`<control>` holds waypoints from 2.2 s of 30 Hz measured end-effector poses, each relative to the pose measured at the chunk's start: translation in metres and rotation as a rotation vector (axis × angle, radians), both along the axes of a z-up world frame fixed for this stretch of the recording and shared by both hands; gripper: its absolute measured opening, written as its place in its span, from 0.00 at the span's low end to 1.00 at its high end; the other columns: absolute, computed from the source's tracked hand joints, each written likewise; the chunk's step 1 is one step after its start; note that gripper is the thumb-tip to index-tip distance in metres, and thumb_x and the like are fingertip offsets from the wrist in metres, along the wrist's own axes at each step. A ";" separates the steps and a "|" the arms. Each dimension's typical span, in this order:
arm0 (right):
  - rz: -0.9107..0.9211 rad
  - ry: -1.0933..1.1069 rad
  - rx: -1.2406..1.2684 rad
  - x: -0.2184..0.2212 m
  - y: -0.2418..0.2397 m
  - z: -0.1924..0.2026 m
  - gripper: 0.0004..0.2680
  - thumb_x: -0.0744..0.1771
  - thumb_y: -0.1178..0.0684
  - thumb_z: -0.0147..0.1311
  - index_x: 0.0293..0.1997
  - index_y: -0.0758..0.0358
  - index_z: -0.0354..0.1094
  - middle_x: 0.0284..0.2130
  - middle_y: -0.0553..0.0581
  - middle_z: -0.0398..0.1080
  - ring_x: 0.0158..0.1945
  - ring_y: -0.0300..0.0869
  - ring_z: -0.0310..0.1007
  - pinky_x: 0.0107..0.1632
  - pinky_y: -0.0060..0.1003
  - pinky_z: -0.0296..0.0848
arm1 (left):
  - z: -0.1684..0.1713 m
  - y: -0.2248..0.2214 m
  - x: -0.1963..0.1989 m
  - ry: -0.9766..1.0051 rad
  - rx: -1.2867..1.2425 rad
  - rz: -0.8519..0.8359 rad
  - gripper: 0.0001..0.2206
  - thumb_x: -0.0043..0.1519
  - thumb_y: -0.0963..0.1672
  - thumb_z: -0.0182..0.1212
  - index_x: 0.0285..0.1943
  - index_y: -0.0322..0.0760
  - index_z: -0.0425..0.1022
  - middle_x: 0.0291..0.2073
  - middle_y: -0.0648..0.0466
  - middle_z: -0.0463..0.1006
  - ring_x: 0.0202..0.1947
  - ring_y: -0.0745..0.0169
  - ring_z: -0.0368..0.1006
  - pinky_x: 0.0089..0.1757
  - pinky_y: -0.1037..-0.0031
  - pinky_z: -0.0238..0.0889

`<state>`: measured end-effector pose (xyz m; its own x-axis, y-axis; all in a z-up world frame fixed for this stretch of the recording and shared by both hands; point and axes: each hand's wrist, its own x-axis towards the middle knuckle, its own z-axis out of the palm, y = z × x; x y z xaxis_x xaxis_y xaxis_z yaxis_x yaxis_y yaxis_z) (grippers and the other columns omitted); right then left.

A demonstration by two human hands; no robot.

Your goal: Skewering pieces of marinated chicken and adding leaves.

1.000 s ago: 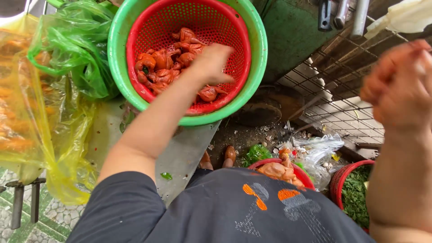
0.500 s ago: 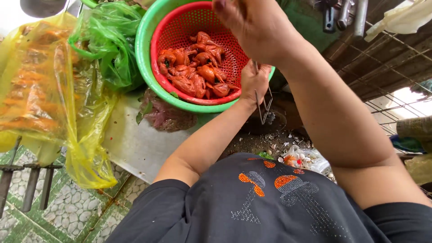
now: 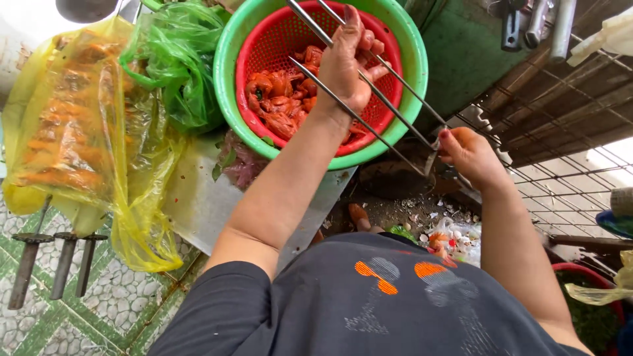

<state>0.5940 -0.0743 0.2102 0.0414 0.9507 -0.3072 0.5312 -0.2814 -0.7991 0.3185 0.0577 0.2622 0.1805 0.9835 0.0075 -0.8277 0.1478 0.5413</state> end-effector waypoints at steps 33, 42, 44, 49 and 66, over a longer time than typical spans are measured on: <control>-0.250 0.398 -0.047 0.001 0.093 -0.096 0.16 0.64 0.40 0.66 0.31 0.66 0.72 0.19 0.49 0.66 0.21 0.33 0.59 0.25 0.29 0.58 | -0.135 -0.022 -0.089 2.080 -0.771 0.160 0.37 0.58 0.49 0.70 0.67 0.20 0.53 0.49 0.30 0.77 0.51 0.34 0.75 0.52 0.53 0.67; -0.308 0.471 -0.056 0.000 0.073 -0.090 0.15 0.64 0.41 0.66 0.35 0.65 0.73 0.20 0.48 0.67 0.21 0.32 0.59 0.25 0.27 0.57 | -0.142 -0.008 -0.098 1.784 -0.410 0.685 0.26 0.46 0.46 0.79 0.50 0.32 0.71 0.42 0.42 0.80 0.43 0.44 0.77 0.47 0.57 0.71; -0.268 0.419 -0.028 0.007 0.064 -0.083 0.15 0.65 0.42 0.66 0.36 0.66 0.73 0.21 0.47 0.67 0.23 0.31 0.58 0.26 0.27 0.56 | -0.136 0.001 -0.124 1.197 -0.473 0.584 0.20 0.53 0.46 0.74 0.49 0.31 0.73 0.40 0.43 0.81 0.41 0.45 0.79 0.41 0.59 0.68; -0.081 0.193 0.099 0.023 0.057 -0.061 0.15 0.66 0.44 0.64 0.38 0.70 0.74 0.24 0.46 0.68 0.28 0.31 0.60 0.30 0.30 0.61 | -0.096 0.012 -0.186 0.244 -0.426 0.317 0.10 0.57 0.40 0.70 0.45 0.31 0.76 0.35 0.46 0.82 0.34 0.51 0.81 0.38 0.58 0.77; 0.001 0.068 -0.047 0.033 0.028 -0.051 0.16 0.65 0.43 0.63 0.38 0.71 0.76 0.23 0.54 0.71 0.27 0.37 0.63 0.32 0.34 0.64 | 0.008 0.017 -0.326 0.965 -0.010 0.612 0.26 0.55 0.32 0.69 0.62 0.36 0.71 0.51 0.53 0.81 0.50 0.63 0.78 0.48 0.71 0.75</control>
